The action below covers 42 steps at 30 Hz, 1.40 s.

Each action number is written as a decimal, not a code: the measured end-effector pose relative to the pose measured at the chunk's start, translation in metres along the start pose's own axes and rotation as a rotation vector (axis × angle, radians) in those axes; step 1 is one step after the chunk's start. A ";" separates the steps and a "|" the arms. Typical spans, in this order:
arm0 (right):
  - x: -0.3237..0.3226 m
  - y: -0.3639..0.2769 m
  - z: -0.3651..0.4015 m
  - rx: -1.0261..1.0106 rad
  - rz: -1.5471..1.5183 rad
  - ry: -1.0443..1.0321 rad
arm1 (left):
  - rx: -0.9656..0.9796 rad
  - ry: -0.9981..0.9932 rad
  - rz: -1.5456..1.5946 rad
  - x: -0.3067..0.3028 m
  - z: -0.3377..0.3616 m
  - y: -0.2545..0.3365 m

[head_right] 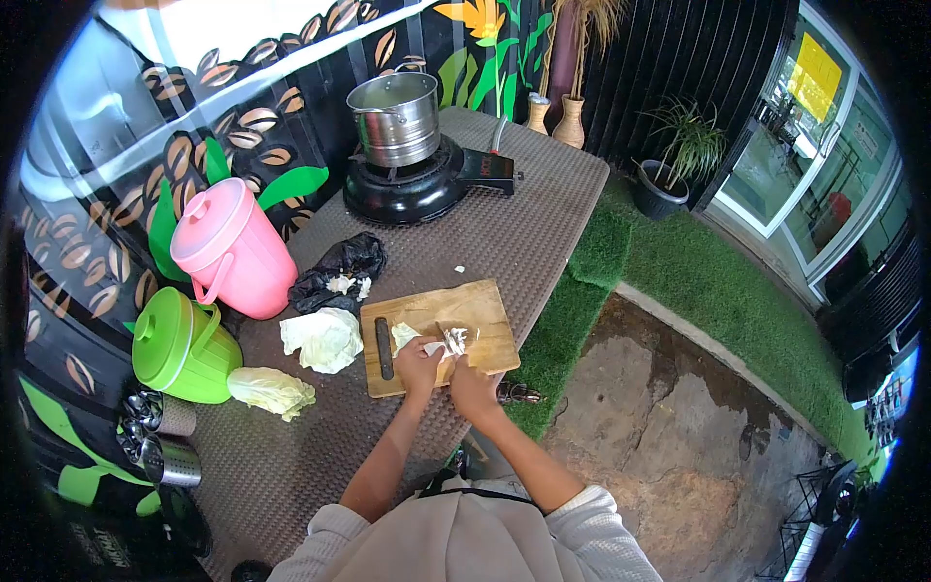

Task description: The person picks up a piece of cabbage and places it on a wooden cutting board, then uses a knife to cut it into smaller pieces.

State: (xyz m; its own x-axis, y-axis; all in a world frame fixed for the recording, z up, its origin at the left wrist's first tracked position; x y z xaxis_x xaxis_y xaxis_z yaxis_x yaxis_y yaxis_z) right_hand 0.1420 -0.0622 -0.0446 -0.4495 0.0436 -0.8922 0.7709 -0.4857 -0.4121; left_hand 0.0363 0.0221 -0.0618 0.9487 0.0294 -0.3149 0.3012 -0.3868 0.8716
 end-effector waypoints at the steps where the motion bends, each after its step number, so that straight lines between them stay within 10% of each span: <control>1: -0.002 -0.002 0.004 -0.028 0.050 0.159 | 0.010 0.011 -0.010 -0.001 0.000 0.001; 8: 0.006 -0.011 0.007 -0.068 0.218 0.419 | 0.034 0.010 -0.012 -0.004 0.000 0.005; 16: -0.012 -0.003 -0.018 -0.009 0.010 -0.113 | 0.035 0.042 -0.013 -0.005 0.002 0.001; 42: 0.018 0.012 0.000 0.115 -0.138 -0.043 | 0.043 -0.036 -0.050 -0.004 0.004 0.001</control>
State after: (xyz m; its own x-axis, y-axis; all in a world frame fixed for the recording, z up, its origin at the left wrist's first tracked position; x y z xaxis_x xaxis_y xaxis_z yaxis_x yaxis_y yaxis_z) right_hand 0.1432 -0.0675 -0.0659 -0.5683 0.0810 -0.8188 0.6448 -0.5743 -0.5043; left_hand 0.0327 0.0183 -0.0612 0.9283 0.0169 -0.3715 0.3430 -0.4248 0.8378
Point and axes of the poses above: each hand's wrist, its own z-axis away from the middle knuckle, its own x-axis out of the palm, y = z × x, the point moved 7 cm from there along -z, towards the middle knuckle, and after that the axes turned 13 degrees about x, right-handed, at the moved point
